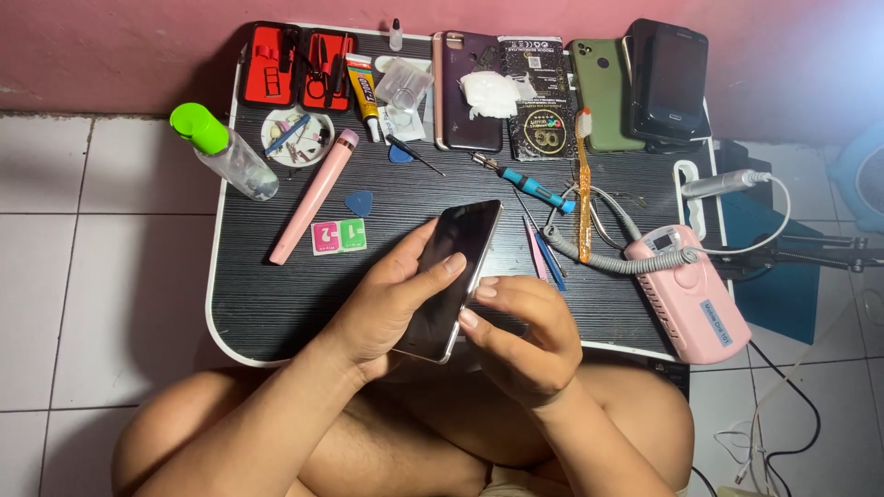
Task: The person uses a screwdriver to tighten screws on the internal components of a disassembled smartphone. They then reassemble the device by aligning the screen and back cover, securing the casing, and finally cleaning the exterior with a toothbrush.
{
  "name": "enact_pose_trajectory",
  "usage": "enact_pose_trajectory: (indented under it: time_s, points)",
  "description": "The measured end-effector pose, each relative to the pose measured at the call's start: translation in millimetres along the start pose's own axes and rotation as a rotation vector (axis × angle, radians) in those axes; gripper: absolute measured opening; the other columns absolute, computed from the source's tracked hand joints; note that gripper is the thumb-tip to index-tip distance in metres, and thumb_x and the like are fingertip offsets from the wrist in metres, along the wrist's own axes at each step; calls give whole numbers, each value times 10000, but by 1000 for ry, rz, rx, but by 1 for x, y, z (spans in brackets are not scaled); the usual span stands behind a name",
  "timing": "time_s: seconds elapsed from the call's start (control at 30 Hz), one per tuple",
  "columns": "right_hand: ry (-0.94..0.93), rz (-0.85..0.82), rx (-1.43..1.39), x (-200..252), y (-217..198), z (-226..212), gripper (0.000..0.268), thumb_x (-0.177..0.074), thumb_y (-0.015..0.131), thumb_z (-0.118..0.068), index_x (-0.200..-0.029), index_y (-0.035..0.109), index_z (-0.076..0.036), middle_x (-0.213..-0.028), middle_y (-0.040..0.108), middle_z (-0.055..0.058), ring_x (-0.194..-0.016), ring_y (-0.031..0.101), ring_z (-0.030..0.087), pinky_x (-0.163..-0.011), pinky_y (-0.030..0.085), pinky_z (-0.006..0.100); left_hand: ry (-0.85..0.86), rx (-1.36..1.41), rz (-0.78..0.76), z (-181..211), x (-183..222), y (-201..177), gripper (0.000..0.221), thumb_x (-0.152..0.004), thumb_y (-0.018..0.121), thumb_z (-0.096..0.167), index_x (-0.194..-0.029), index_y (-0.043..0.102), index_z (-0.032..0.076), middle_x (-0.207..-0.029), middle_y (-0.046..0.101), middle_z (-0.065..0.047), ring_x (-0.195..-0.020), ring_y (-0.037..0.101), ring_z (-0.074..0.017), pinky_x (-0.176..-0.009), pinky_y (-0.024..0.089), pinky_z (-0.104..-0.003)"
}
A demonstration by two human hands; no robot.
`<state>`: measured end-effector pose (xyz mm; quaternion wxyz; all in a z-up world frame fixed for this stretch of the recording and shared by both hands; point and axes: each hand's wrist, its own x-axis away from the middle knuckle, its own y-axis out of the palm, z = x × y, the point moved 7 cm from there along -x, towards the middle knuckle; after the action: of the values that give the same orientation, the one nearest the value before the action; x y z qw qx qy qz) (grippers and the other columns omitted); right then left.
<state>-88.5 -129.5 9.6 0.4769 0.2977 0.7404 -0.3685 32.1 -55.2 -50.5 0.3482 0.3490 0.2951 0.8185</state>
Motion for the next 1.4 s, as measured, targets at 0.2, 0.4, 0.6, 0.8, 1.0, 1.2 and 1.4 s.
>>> enact_pose_trajectory:
  time_s: [0.2, 0.4, 0.6, 0.8, 1.0, 1.2, 1.4]
  points:
    - [30, 49, 78, 7, 6, -4, 98, -793, 873, -14, -775, 806, -83, -921, 613, 84, -856, 672, 287, -751, 586, 429, 34, 23, 49, 0, 5, -3, 633, -922, 695, 87, -1495, 456, -34, -1109, 666, -265, -823, 694, -249, -651, 672, -436]
    - [-7, -60, 83, -10, 3, 2, 62, -860, 845, -142, -830, 815, -188, -968, 660, 59, -895, 665, 282, -821, 539, 429, 77, 3, 57, 8, 9, 2, 646, -936, 689, 101, -1522, 441, -8, -1104, 637, -217, -809, 649, -214, -614, 661, -353]
    - [21, -158, 192, -39, -5, 39, 158, -934, 679, -16, -956, 804, -110, -1028, 646, 114, -912, 647, 346, -807, 537, 459, 320, -260, -7, 40, 15, 3, 706, -914, 711, 121, -1545, 410, 25, -1270, 656, -171, -1090, 610, -190, -933, 613, -420]
    - [539, -611, 247, -39, 79, 118, 216, -942, 673, -135, -1152, 718, -115, -933, 744, 145, -890, 712, 418, -717, 578, 504, 342, -184, -49, 39, 19, 12, 536, -840, 783, 92, -1339, 601, 22, -1139, 724, -154, -1064, 667, -206, -924, 601, -425]
    - [435, -842, 512, -33, 120, 122, 169, -958, 658, -192, -1085, 714, -96, -884, 749, 163, -837, 719, 384, -677, 588, 474, 355, -245, -59, 31, 28, 18, 383, -847, 768, 135, -1203, 678, 23, -993, 741, -151, -960, 694, -213, -815, 620, -429]
    - [380, -727, 564, -31, 118, 145, 246, -942, 666, -167, -1176, 740, -145, -885, 698, 143, -827, 692, 375, -658, 592, 471, 512, -484, -202, 42, 41, 31, 335, -927, 648, 151, -1245, 600, 55, -968, 663, -167, -965, 640, -251, -822, 574, -459]
    - [904, -720, -175, -64, 147, 152, 127, -988, 586, -72, -1064, 682, -108, -1038, 739, -20, -942, 622, 54, -857, 486, 218, 625, -759, -197, 56, 54, 26, 452, -889, 537, 134, -1334, 511, 57, -1059, 775, -82, -929, 758, -208, -874, 595, -318]
